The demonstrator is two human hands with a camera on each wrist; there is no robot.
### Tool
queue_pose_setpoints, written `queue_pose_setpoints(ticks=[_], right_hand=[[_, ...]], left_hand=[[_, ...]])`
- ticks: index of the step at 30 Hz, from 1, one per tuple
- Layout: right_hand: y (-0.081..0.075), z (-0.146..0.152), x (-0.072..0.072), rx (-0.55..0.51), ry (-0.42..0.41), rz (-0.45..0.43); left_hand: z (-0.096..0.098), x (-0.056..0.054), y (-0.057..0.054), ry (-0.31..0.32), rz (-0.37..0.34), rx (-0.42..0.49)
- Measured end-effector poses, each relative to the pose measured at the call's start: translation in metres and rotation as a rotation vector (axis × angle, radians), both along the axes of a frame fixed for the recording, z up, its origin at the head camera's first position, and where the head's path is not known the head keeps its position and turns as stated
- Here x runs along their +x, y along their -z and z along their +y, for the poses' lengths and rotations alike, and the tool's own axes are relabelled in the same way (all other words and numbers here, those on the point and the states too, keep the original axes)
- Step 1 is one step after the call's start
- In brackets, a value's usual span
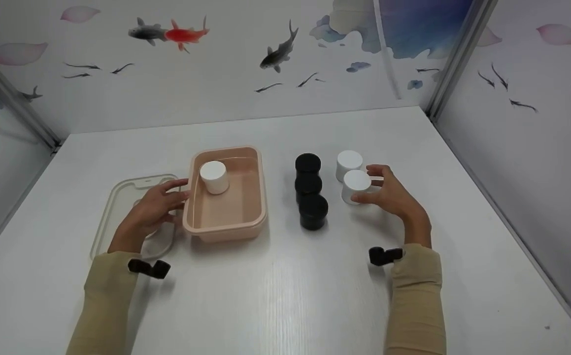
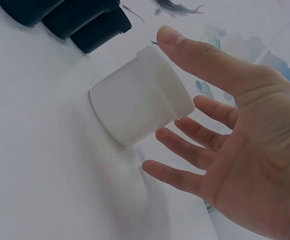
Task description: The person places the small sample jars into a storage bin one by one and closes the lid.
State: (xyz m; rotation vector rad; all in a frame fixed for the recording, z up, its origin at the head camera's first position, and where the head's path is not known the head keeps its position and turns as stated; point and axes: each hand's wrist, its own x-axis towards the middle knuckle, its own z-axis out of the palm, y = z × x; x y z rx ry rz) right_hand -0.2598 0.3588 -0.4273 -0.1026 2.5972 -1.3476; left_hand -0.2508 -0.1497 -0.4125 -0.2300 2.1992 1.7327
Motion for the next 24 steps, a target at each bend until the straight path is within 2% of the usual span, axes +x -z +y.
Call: queue_pose_setpoints(ticks=[9,24], right_hand=[[0.0042,-0.0027,-0.0009,-0.014,-0.027,0.028],[0.0040,-0.0097,-0.0035,0.004,-0.021,0.078]], left_hand=[[-0.0001,-0.0001,0.0010,0.007,0.015,0.006],[-0.0009,0.0000,-0.0014,-0.007,-0.007,0.008]])
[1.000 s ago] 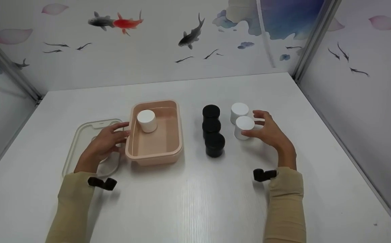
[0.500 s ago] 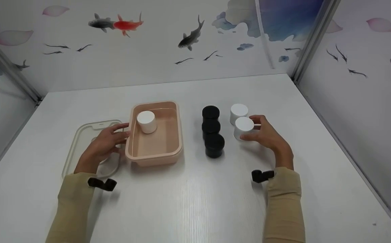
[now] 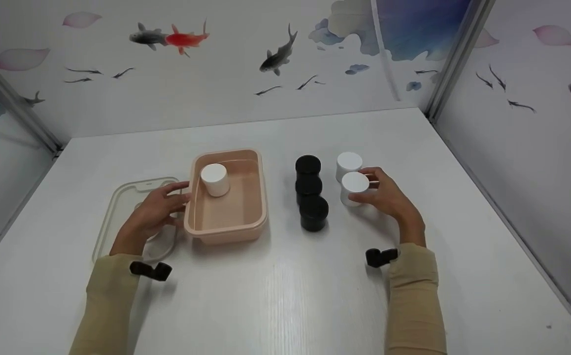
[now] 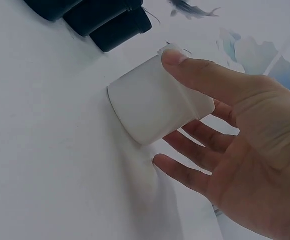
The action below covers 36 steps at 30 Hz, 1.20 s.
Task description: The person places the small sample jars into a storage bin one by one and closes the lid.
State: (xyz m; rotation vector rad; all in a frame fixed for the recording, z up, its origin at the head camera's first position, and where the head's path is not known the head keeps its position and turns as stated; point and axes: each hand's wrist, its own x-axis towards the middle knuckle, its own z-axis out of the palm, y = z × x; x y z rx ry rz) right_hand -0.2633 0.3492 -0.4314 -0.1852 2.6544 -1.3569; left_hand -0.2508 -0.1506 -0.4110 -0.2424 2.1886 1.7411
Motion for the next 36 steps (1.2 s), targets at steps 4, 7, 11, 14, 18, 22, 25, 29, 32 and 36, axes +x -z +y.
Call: queue_pose_setpoints(ticks=[4,7,11,14,18,22,25,29,32,36], right_hand=[[-0.004,-0.002,0.001,0.029,-0.009,0.005],[-0.009,-0.004,0.003,0.049,-0.007,0.002],[-0.019,-0.007,0.006,0.069,0.000,-0.003],[-0.027,-0.011,0.008,0.077,0.001,0.014],[-0.038,-0.017,0.012,0.077,0.014,0.052],[-0.048,-0.025,0.015,0.078,0.031,0.086],[-0.055,-0.031,0.017,0.068,0.046,0.096],[-0.063,-0.039,0.019,0.030,0.071,0.093],[-0.068,-0.045,0.021,0.000,0.088,0.105],[-0.073,-0.054,0.024,-0.034,0.097,0.124]], left_hand=[[0.000,0.000,0.001,0.001,-0.002,0.004],[0.001,-0.001,0.001,0.003,-0.004,0.000],[0.001,-0.002,0.000,0.000,-0.015,-0.014],[0.002,-0.002,0.000,-0.002,-0.010,-0.017],[0.001,-0.001,0.001,0.013,0.006,0.004],[0.000,0.000,0.001,0.016,0.012,0.008],[0.000,0.000,0.001,0.011,0.008,0.003],[0.000,0.000,0.001,0.007,-0.008,0.002],[-0.001,-0.001,0.001,0.010,-0.016,-0.002],[0.000,0.000,0.001,0.020,-0.006,-0.033]])
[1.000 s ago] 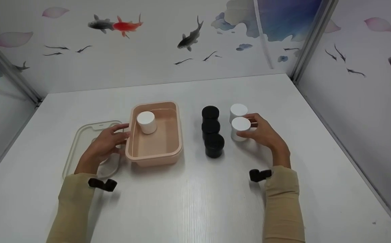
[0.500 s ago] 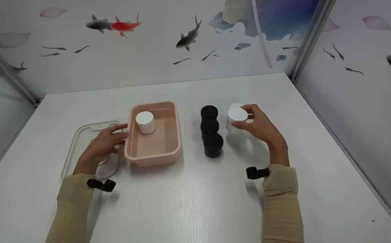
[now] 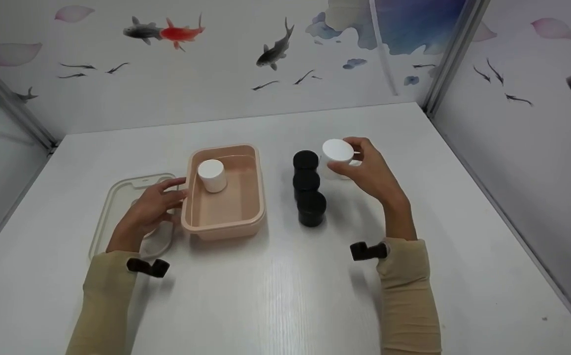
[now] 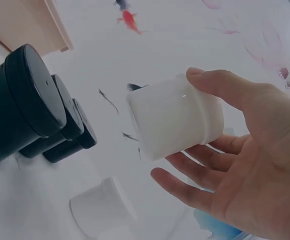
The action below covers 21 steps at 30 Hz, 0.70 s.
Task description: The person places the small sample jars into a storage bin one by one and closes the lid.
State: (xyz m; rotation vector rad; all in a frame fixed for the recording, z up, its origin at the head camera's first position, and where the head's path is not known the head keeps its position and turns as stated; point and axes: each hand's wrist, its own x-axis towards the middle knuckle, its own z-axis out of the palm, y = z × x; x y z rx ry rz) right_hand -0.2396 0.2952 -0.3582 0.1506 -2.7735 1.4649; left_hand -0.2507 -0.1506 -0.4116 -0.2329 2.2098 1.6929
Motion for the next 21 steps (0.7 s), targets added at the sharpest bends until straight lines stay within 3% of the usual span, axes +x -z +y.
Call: queue_pose_setpoints(ticks=[13,21], right_hand=[[-0.016,-0.038,0.007,-0.017,0.022,0.090],[-0.015,-0.063,0.005,-0.064,0.013,0.102]], left_hand=[[-0.001,0.002,0.000,-0.002,0.013,0.029],[-0.001,0.000,0.000,-0.002,0.004,0.030]])
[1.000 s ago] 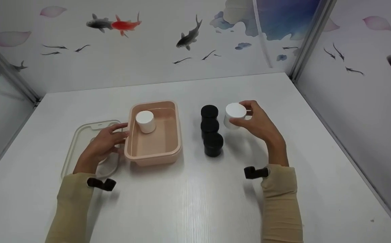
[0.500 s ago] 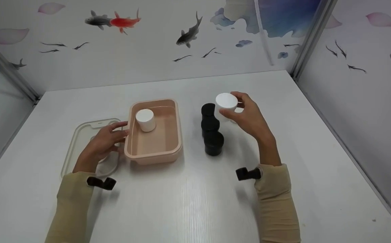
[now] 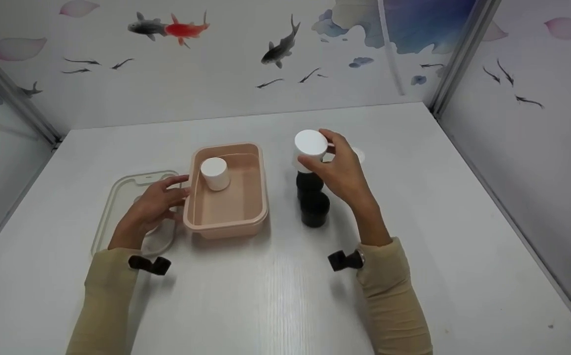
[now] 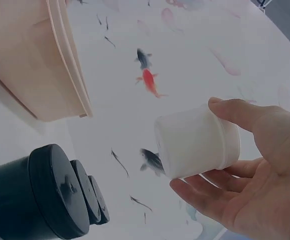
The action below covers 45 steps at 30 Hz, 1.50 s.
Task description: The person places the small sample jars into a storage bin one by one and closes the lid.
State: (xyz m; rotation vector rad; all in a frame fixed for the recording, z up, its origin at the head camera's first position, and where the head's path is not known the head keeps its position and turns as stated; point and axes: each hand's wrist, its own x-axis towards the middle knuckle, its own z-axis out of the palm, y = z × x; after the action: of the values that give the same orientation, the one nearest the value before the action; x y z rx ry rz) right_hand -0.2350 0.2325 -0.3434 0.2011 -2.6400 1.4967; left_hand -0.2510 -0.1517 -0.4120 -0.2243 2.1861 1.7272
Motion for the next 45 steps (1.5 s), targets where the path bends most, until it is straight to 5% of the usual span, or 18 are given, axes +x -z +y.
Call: queue_pose_setpoints(ticks=[11,26,45], right_hand=[[-0.005,-0.031,-0.004,-0.037,-0.103,-0.008],[-0.016,-0.070,-0.018,0.086,-0.250,-0.057],[-0.010,-0.125,-0.031,0.284,-0.360,-0.178]], left_hand=[[0.000,-0.002,0.001,0.008,-0.008,-0.030],[0.002,0.003,0.002,0.013,0.028,0.013],[0.002,0.000,0.001,0.005,0.000,0.013]])
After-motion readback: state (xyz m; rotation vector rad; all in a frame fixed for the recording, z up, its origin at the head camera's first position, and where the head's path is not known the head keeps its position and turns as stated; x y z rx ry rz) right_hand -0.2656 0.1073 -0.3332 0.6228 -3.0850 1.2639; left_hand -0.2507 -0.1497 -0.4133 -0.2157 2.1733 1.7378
